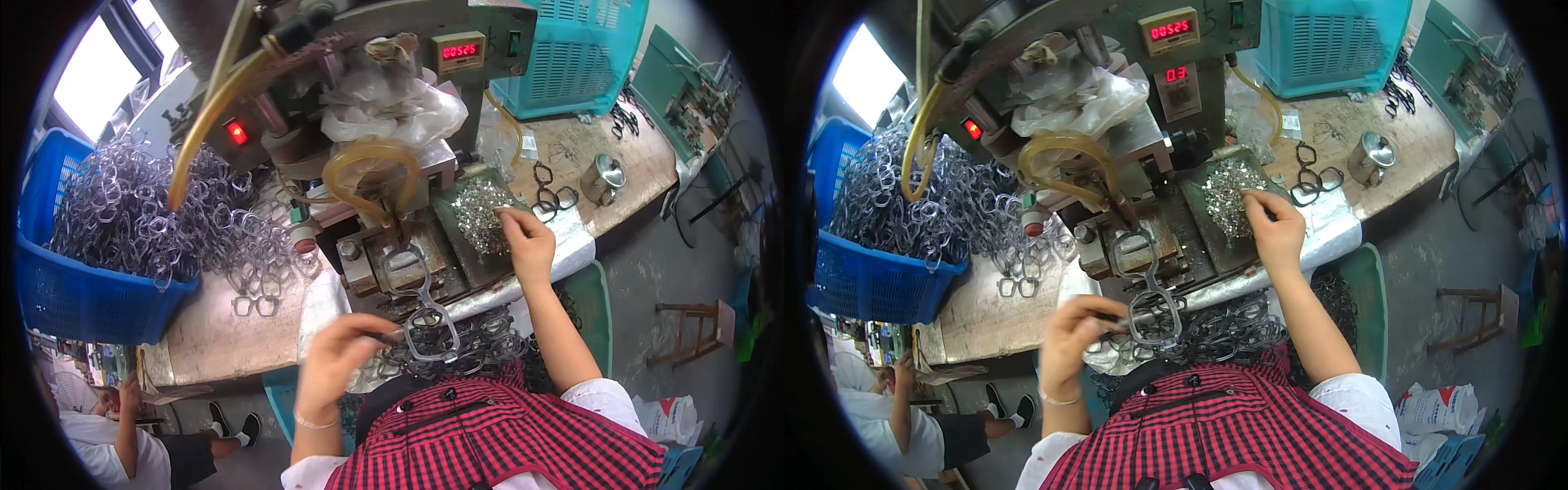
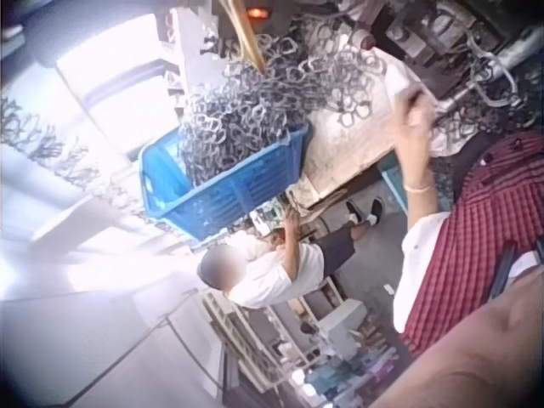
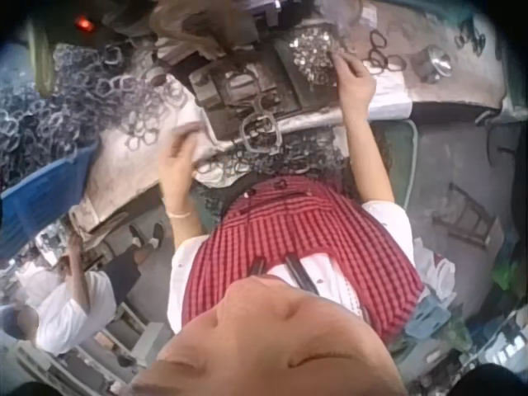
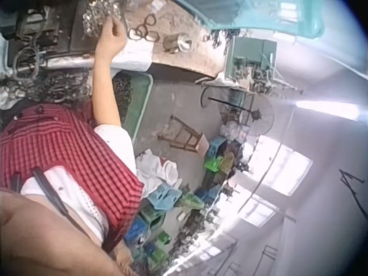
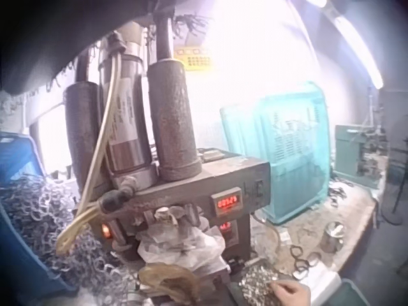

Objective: The person repeatedly picks up small metal rings and inserts them into a press machine, then removes the processed rings and places them into a blue basket. The person continues this cycle throughout the clip.

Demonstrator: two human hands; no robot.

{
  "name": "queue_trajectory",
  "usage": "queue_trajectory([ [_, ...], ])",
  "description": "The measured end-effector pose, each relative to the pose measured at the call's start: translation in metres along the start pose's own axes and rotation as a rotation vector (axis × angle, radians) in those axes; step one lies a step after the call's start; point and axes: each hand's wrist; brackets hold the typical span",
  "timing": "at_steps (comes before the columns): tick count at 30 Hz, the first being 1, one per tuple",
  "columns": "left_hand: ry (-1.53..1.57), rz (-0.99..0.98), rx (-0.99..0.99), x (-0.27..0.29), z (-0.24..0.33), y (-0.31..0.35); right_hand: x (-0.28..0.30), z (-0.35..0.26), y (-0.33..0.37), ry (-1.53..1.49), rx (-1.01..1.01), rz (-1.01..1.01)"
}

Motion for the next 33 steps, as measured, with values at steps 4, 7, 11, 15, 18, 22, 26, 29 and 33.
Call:
queue_trajectory([
  [4,-0.842,0.750,-0.018,0.114,-0.031,0.003,-0.009,0.022,-0.010,-0.392,-0.116,0.046],
  [7,-1.514,0.799,0.115,0.168,-0.065,-0.004,-0.033,0.023,-0.015,-0.368,-0.046,-0.002],
  [11,-1.651,0.651,0.042,0.217,-0.138,0.002,-0.040,0.003,-0.011,-0.163,0.010,-0.061],
  [15,-1.193,0.474,0.307,0.191,-0.111,0.007,-0.005,-0.007,0.006,0.172,0.211,-0.055],
  [18,-0.404,0.299,0.413,0.176,-0.070,0.007,0.004,-0.029,0.020,0.133,0.128,-0.129],
  [22,0.107,0.190,0.271,0.127,-0.044,-0.017,-0.027,-0.077,0.024,0.068,0.326,-0.347],
  [26,0.054,0.419,0.139,0.096,-0.082,-0.039,-0.077,-0.075,0.021,-0.069,0.269,-0.423],
  [29,0.226,0.509,-0.034,0.068,-0.088,-0.038,-0.083,-0.081,0.035,-0.168,0.170,-0.382],
  [33,0.075,0.565,-0.267,0.050,-0.059,-0.044,-0.086,-0.075,0.035,-0.304,0.078,-0.382],
])
Point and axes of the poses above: each hand's wrist, its own y-axis away from the middle knuckle, its own x-axis out of the back of the hand, z = x × y, and after that the axes turned 5 degrees about -y, right-handed
